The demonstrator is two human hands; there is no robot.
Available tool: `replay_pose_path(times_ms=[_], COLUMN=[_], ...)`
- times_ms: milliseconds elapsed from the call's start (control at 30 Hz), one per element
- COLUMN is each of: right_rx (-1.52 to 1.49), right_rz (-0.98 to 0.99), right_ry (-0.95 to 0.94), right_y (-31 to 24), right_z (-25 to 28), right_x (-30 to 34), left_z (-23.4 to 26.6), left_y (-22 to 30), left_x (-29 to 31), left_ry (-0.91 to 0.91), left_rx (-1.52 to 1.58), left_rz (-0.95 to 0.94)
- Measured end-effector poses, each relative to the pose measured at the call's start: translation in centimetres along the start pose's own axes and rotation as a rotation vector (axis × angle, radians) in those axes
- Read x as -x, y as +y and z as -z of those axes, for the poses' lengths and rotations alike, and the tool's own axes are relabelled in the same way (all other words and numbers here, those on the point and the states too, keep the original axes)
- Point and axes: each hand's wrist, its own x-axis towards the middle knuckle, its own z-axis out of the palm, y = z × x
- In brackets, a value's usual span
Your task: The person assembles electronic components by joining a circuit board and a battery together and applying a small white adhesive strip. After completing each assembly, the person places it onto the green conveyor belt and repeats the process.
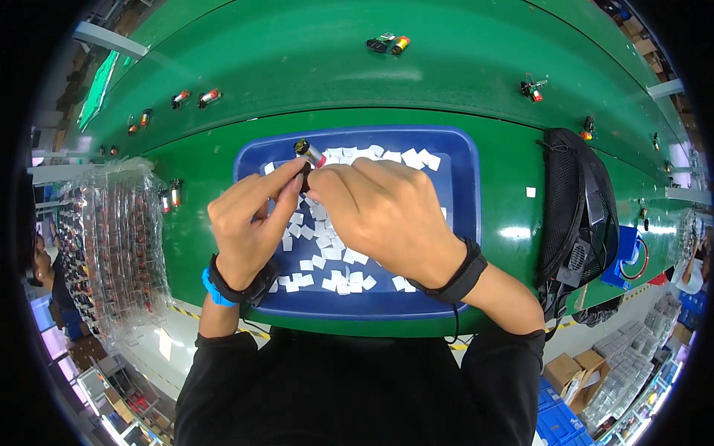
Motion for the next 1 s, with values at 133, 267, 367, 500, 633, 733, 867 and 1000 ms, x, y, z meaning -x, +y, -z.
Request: replay_pose_path(times_ms=[133, 267, 367, 500, 633, 733, 867, 1000], right_rx=[0.029, 0.02, 0.021, 0.006, -0.227, -0.349, -0.423, -0.51], right_rz=[-0.02, 0.028, 0.036, 0.009, -0.179, -0.285, -0.32, -0.279], right_ry=[-0.066, -0.039, -0.041, -0.086, -0.039, -0.001, 0.038, 0.068], right_y=[-0.3, -0.3, -0.4, 0.3, 1.0, 1.1, 0.6, 0.5], right_z=[0.7, 0.0, 0.1, 1.1, 2.1, 1.9, 1.7, 1.6], right_x=[0.1, 0.1, 0.1, -0.1, -0.6, -0.7, -0.7, -0.8], left_z=[-0.3, -0.6, -0.5, -0.1, 0.9, 0.8, 1.1, 0.8], left_y=[0.2, 0.6, 0.5, 0.3, 0.3, -0.1, -1.5, -0.9], left_x=[0.2, 0.4, 0.6, 0.9, 0.4, -0.3, 0.0, 0.2], left_ry=[-0.031, -0.036, -0.054, -0.155, -0.246, -0.203, -0.146, -0.225], left_rx=[-0.003, 0.049, 0.067, 0.36, 0.396, 0.019, 0.462, 1.182], left_rz=[0.035, 0.118, 0.182, 0.416, 0.192, -0.27, -0.126, 0.76])
